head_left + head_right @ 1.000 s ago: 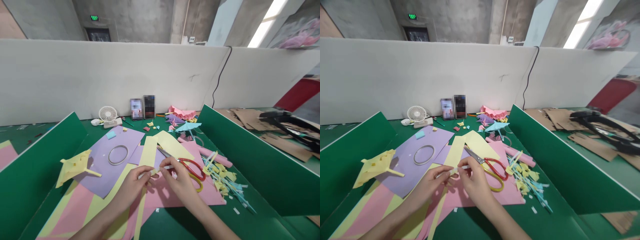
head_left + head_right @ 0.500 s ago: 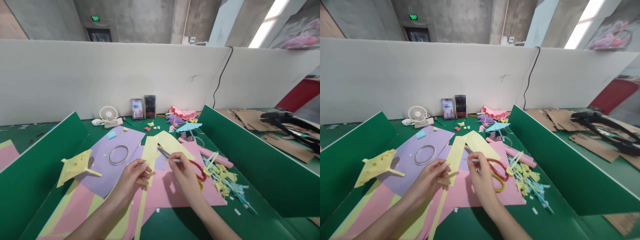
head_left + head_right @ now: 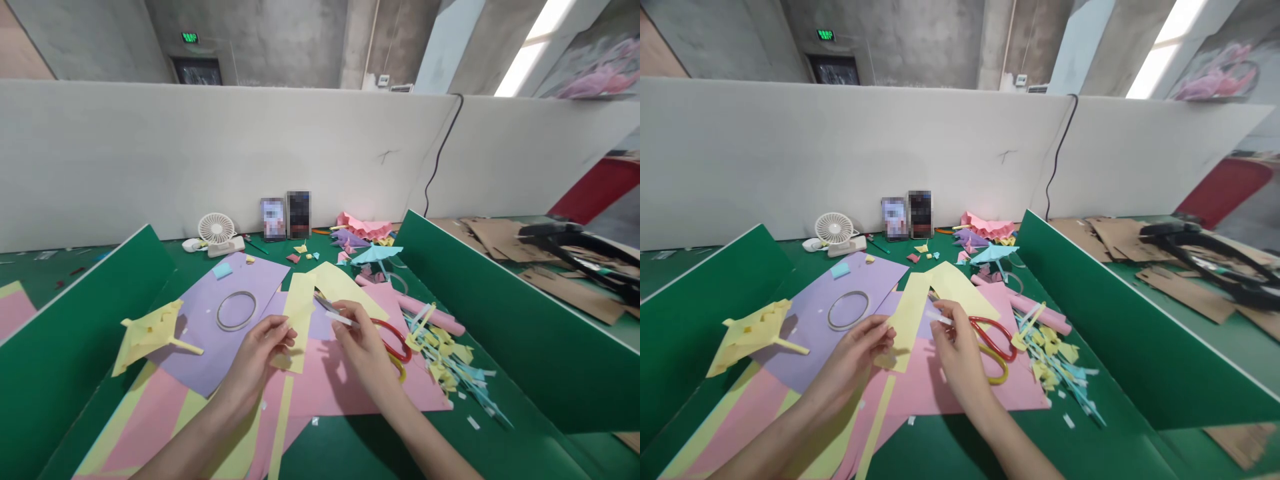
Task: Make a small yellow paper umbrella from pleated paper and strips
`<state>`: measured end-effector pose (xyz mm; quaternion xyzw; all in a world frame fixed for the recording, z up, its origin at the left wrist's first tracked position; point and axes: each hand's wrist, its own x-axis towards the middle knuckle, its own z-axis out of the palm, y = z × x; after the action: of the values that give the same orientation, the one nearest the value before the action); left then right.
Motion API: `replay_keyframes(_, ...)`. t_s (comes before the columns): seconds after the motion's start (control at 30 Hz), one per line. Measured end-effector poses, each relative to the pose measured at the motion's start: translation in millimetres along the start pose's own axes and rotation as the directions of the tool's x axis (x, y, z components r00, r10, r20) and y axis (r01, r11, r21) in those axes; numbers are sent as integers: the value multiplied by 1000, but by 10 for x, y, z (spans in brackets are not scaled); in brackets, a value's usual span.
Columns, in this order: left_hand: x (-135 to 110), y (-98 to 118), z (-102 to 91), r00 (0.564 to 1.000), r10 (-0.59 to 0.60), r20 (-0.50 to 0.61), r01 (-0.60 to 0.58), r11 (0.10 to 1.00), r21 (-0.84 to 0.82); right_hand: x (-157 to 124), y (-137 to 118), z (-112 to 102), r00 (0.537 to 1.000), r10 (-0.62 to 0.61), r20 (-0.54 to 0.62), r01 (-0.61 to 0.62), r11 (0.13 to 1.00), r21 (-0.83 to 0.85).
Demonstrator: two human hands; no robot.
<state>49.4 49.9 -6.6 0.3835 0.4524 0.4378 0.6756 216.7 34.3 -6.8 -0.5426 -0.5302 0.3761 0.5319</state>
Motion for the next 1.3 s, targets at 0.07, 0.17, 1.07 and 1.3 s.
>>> replay_keyframes(0.07,-18,22,18,1000,-13,-6,13,1000,-8,1,-15,-2,999,39,13,-39,999,-20)
replay_keyframes(0.17,-41,49,32,999,-31,-20,31,999,-27,6,-49,-15,999,33,7,-32,995,-91)
replay_keyframes(1.07,-78,43,25,994,105,-15,-103,992,66,-641,-125,-178,707,446,549,35,753,-657)
replay_keyframes(1.3,-136,139,71,975,208,-83,-180,949,260,-580,-159,-110,708,507,492,191,534,-824)
